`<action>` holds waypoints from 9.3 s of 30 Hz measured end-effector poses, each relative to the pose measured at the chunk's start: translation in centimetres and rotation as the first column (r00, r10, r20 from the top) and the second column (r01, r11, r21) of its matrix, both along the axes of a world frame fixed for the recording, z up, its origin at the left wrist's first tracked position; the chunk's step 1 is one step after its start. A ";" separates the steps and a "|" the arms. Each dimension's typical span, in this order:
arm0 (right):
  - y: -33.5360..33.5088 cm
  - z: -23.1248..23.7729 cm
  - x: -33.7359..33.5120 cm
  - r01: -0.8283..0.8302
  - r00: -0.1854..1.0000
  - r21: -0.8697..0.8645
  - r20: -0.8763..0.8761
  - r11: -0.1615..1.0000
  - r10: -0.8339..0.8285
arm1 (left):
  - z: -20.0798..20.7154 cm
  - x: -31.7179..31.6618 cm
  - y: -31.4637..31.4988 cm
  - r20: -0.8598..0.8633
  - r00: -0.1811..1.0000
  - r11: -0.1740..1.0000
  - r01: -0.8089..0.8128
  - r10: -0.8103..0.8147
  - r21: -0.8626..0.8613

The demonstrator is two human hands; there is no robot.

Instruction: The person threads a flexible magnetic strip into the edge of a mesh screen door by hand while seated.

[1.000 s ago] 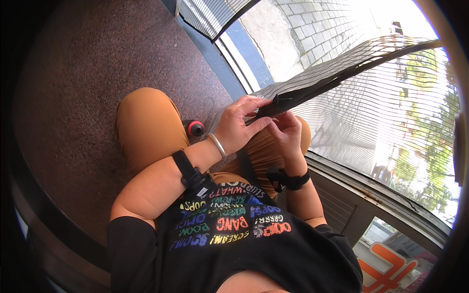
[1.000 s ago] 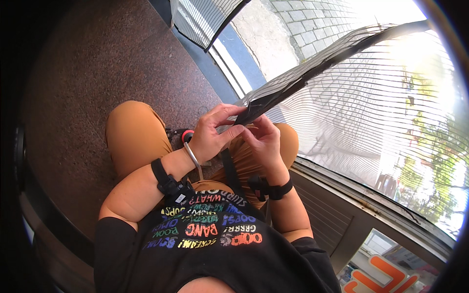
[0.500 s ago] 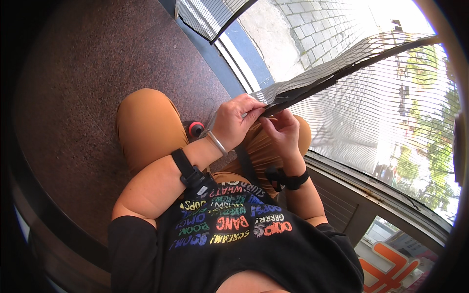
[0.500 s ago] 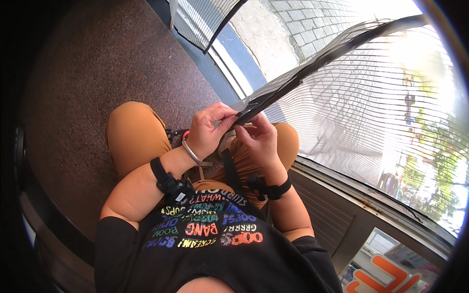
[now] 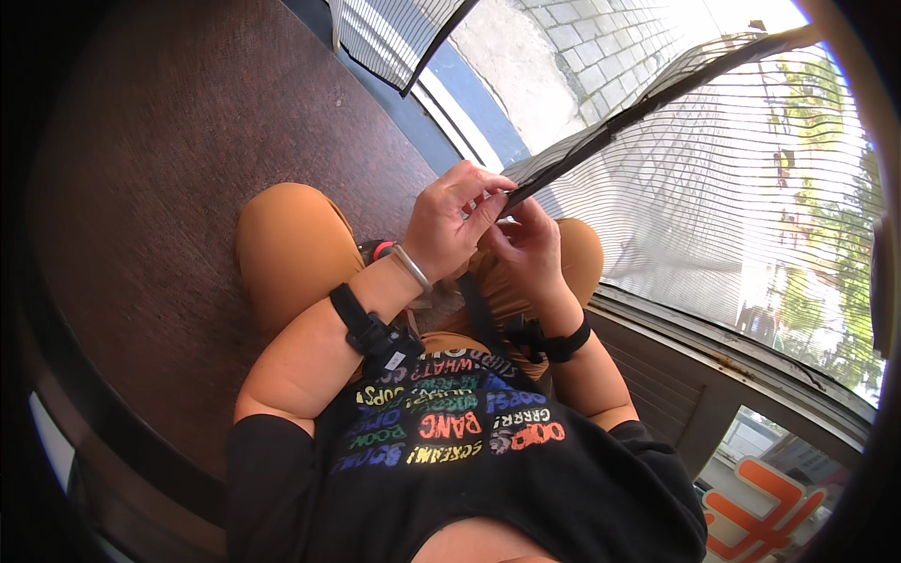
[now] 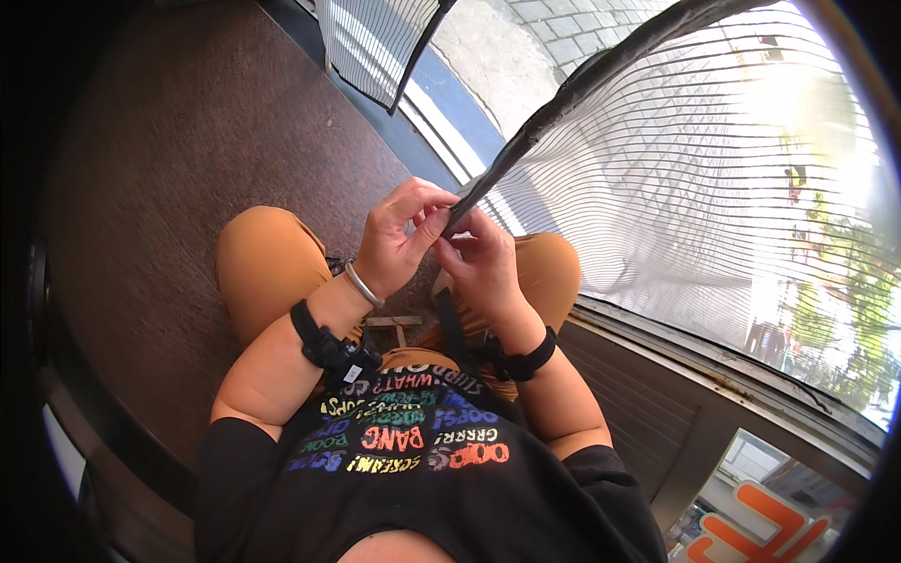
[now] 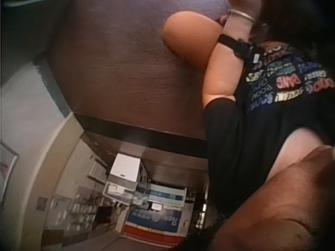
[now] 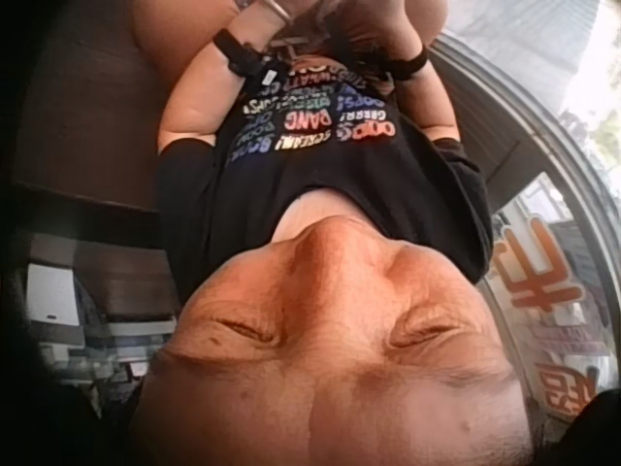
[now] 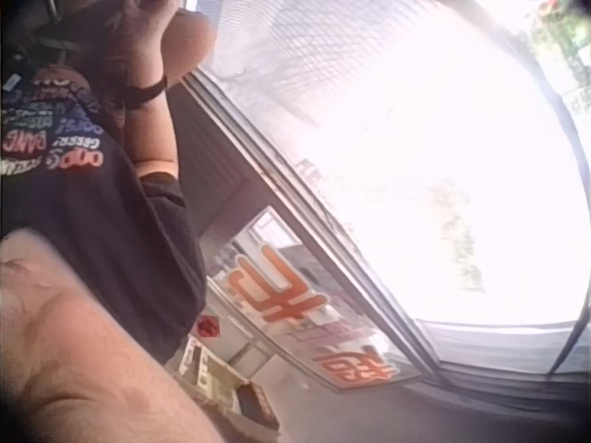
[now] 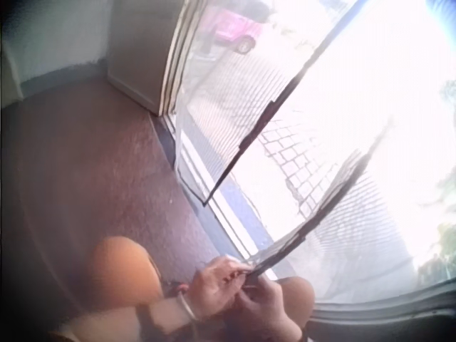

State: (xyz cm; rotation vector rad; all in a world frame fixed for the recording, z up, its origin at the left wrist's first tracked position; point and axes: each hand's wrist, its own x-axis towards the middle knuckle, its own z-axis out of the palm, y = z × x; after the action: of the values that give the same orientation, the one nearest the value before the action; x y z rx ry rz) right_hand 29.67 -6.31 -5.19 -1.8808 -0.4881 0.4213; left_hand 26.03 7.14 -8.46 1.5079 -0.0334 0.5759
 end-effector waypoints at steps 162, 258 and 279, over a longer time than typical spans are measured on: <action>2.8 23.5 4.4 0.430 -0.148 -0.606 0.684 0.669 0.715 | 9.9 4.0 0.5 0.182 0.983 0.959 0.031 0.022 -0.282; -0.1 -9.1 5.6 -0.807 0.573 -0.245 -0.101 0.538 0.814 | 4.0 -2.5 -1.9 -0.197 0.912 0.913 -0.300 0.359 0.275; -1.1 -5.5 4.1 -0.736 0.645 -0.359 -0.113 0.574 0.756 | 1.4 -2.8 -2.4 -0.221 0.975 0.999 -0.020 0.026 0.030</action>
State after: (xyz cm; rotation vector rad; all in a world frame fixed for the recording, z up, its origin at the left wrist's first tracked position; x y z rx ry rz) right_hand 33.75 -7.43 -10.68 -1.9707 -1.3497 1.1014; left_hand 23.19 4.73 -7.07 1.5935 0.1492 0.4237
